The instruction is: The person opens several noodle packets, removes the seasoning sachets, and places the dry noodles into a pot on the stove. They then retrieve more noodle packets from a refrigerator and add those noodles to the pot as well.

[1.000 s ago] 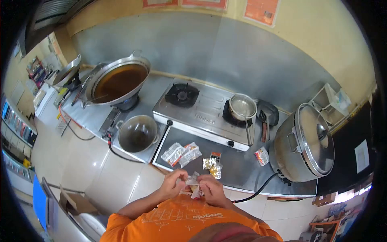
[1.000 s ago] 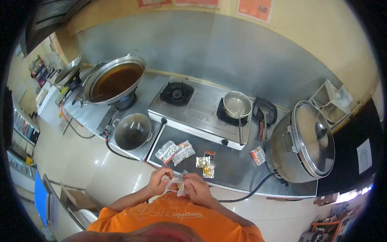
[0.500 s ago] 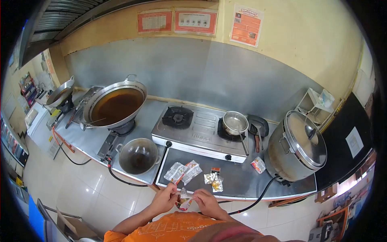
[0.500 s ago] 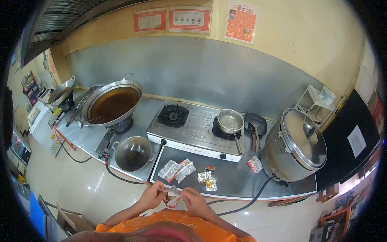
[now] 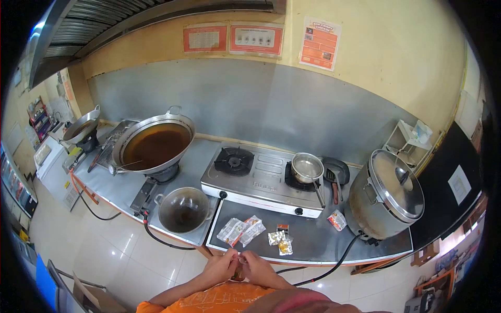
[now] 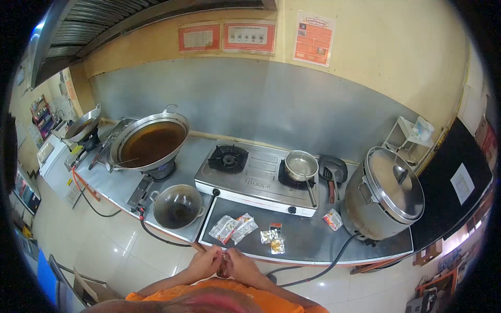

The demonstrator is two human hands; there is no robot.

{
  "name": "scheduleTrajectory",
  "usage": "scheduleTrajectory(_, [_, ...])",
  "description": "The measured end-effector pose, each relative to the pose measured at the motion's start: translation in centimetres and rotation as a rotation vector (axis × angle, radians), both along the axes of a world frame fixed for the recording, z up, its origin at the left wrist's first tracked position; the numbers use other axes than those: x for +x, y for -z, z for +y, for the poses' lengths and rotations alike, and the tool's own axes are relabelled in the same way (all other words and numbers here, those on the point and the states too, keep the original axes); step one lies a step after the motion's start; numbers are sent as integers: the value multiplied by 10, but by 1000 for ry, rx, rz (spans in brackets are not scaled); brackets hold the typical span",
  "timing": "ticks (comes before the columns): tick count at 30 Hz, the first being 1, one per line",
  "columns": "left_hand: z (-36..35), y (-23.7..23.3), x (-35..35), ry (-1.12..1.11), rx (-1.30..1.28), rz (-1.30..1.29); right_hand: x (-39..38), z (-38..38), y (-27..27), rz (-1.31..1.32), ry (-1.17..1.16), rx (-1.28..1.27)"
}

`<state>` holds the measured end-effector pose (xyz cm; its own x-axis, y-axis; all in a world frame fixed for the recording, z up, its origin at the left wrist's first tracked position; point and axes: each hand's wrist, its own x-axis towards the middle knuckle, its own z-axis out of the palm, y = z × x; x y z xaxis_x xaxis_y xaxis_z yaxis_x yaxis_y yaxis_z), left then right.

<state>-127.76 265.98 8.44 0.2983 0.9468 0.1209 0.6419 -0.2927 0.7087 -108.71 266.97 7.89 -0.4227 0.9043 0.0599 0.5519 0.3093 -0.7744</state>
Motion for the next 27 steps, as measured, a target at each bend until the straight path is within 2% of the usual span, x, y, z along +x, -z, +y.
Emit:
scheduleTrajectory(3, [-2,-11,7,-4,28,35,11,0,4,-13,78,-33])
scheduleTrajectory(6, [3,15,11,21,17,73,21,9,-2,-12,73,-3])
scheduleTrajectory(8, [7,-1,18,83,161,74,28,15,2,10,61,13])
scheduleTrajectory(11, [13,-14,27,238,264,131,43,26,1,84,85,-211])
scheduleTrajectory(13, [13,-31,37,254,296,202,49,32,-7,73,106,-141])
scheduleTrajectory(16, [24,-12,44,239,362,234,58,43,-7,91,100,-46])
scheduleTrajectory(22, [35,3,53,290,371,127,79,60,-15,83,116,-9])
scheduleTrajectory(25, [38,10,55,236,321,48,86,66,-16,122,89,13])
scheduleTrajectory(27, [42,20,57,245,331,-103,88,71,-20,113,54,4])
